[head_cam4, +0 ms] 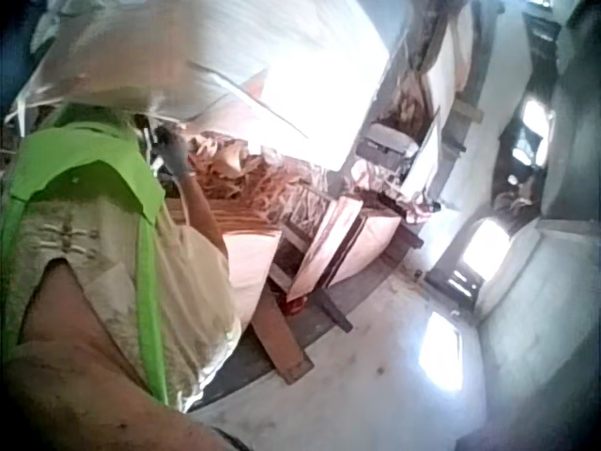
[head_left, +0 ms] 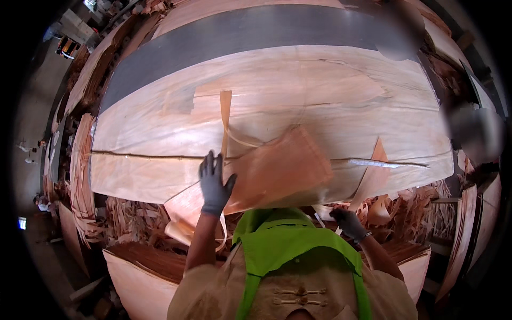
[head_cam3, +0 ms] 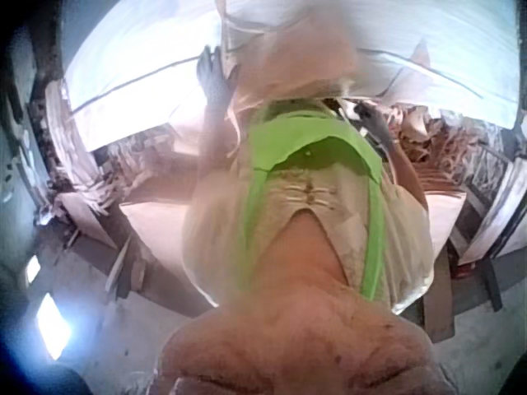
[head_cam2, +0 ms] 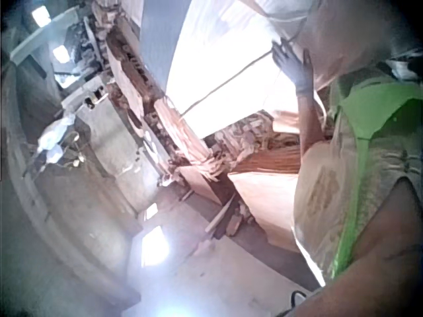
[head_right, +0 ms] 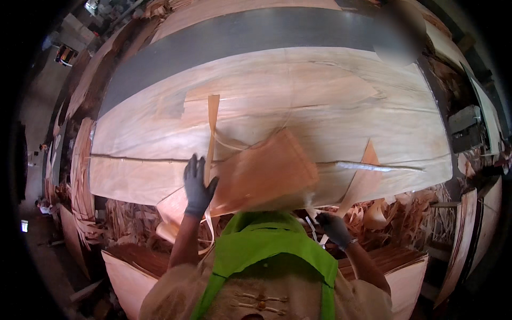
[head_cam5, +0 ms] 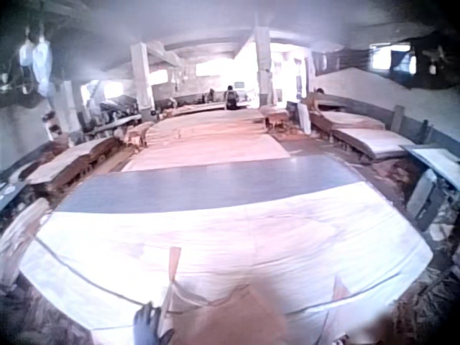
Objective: The person patches defects in a wood veneer sheet by cutting out damaged sections with a utility knife and applying tape to the gaps.
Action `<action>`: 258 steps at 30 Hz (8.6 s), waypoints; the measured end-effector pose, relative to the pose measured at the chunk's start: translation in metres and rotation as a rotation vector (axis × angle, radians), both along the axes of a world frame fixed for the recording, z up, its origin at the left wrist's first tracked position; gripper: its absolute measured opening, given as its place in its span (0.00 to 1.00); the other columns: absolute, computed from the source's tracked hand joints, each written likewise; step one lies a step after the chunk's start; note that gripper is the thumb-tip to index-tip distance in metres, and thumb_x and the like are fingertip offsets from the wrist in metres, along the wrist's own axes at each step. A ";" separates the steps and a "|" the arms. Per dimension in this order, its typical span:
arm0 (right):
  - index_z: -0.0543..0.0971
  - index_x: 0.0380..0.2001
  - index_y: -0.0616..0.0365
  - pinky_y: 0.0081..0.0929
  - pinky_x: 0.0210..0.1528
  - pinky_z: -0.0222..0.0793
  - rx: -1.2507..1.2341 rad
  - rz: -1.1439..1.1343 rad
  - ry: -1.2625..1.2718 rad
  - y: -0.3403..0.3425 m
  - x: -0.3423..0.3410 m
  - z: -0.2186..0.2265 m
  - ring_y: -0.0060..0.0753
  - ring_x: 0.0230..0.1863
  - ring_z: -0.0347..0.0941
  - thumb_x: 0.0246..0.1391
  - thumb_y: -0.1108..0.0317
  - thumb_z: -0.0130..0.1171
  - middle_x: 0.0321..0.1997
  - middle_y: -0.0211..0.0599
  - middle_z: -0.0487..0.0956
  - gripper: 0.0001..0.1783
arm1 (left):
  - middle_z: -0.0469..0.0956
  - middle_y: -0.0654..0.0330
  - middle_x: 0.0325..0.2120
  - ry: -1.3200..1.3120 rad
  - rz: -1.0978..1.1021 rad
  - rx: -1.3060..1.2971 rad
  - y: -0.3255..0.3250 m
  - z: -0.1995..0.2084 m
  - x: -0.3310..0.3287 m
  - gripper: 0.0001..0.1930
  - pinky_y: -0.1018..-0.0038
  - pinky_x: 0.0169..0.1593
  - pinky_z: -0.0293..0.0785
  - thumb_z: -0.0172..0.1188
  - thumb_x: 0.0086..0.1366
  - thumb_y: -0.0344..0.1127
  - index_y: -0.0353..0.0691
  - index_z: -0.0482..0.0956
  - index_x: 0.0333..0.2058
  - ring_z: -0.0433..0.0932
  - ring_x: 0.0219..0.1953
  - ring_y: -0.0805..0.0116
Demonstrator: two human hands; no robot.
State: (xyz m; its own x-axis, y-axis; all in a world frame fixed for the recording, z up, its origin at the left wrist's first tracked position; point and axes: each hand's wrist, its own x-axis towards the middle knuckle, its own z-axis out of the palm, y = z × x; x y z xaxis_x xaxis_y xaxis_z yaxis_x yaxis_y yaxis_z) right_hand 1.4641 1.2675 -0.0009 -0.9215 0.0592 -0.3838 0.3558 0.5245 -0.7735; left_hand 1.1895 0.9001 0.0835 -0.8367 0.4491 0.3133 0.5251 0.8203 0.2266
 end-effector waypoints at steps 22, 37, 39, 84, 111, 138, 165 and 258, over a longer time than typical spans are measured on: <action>0.77 0.28 0.60 0.20 0.19 0.62 -0.571 -1.584 0.213 -0.026 0.065 -0.051 0.21 0.16 0.66 0.49 0.74 0.60 0.21 0.29 0.74 0.02 | 0.65 0.45 0.54 0.498 0.828 -0.607 -0.116 0.074 -0.110 0.39 0.62 0.44 0.75 0.59 0.57 0.51 0.34 0.55 0.60 0.69 0.52 0.51; 0.72 0.30 0.54 0.20 0.16 0.60 -1.147 -1.710 0.294 0.013 0.092 -0.005 0.25 0.13 0.66 0.55 0.66 0.56 0.15 0.30 0.71 0.05 | 0.70 0.49 0.50 -0.756 -1.265 -0.382 0.191 -0.035 0.106 0.23 0.56 0.49 0.68 0.53 0.60 0.40 0.37 0.68 0.52 0.71 0.47 0.46; 0.72 0.30 0.53 0.21 0.16 0.60 -1.210 -1.670 0.373 0.009 0.094 0.016 0.25 0.13 0.66 0.56 0.65 0.55 0.14 0.30 0.71 0.06 | 0.73 0.50 0.46 -1.050 -1.242 -0.527 0.223 -0.039 0.127 0.21 0.61 0.46 0.70 0.52 0.62 0.41 0.37 0.69 0.51 0.74 0.43 0.50; 0.79 0.37 0.62 0.12 0.29 0.63 -0.711 -0.770 0.196 -0.025 0.098 0.088 0.11 0.26 0.67 0.58 0.65 0.54 0.28 0.24 0.78 0.12 | 0.77 0.55 0.41 -1.809 -0.319 1.148 0.336 0.044 0.130 0.13 0.63 0.52 0.72 0.54 0.63 0.35 0.38 0.73 0.45 0.76 0.45 0.61; 0.77 0.41 0.58 0.31 0.24 0.69 0.578 -0.781 0.489 0.100 0.083 0.121 0.35 0.22 0.74 0.53 0.65 0.54 0.22 0.41 0.77 0.14 | 0.75 0.51 0.42 -1.349 -0.863 1.130 0.233 0.197 0.082 0.14 0.67 0.52 0.71 0.47 0.66 0.31 0.31 0.70 0.48 0.76 0.44 0.61; 0.74 0.33 0.64 0.15 0.18 0.58 -0.653 -0.440 0.536 -0.103 -0.183 0.280 0.21 0.18 0.70 0.46 0.74 0.59 0.18 0.34 0.75 0.10 | 0.80 0.54 0.37 -0.570 -0.082 0.499 -0.052 -0.038 -0.131 0.12 0.74 0.42 0.74 0.59 0.59 0.33 0.36 0.79 0.41 0.79 0.38 0.68; 0.74 0.29 0.59 0.16 0.08 0.49 -0.602 -0.542 -0.066 -0.274 -0.402 0.206 0.16 0.08 0.57 0.54 0.66 0.57 0.16 0.30 0.70 0.08 | 0.73 0.52 0.40 -0.176 -0.067 0.071 -0.083 -0.070 -0.396 0.16 0.60 0.41 0.72 0.59 0.51 0.36 0.44 0.74 0.40 0.73 0.42 0.53; 0.74 0.19 0.59 0.24 0.12 0.54 -0.547 -0.841 -0.074 -0.300 -0.672 -0.024 0.23 0.11 0.62 0.48 0.65 0.57 0.14 0.31 0.70 0.11 | 0.76 0.58 0.41 -0.316 -0.642 0.129 -0.070 -0.096 -0.475 0.17 0.68 0.44 0.73 0.48 0.62 0.36 0.47 0.72 0.50 0.75 0.44 0.61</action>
State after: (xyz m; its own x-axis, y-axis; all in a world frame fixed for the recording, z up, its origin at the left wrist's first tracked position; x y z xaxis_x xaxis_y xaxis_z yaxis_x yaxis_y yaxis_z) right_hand 0.7921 0.9679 -0.0251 -0.6342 0.4780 -0.6077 0.5041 -0.3404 -0.7937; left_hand 0.7144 0.8299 -0.0130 -0.4796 0.8580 0.1839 0.7875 0.3284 0.5215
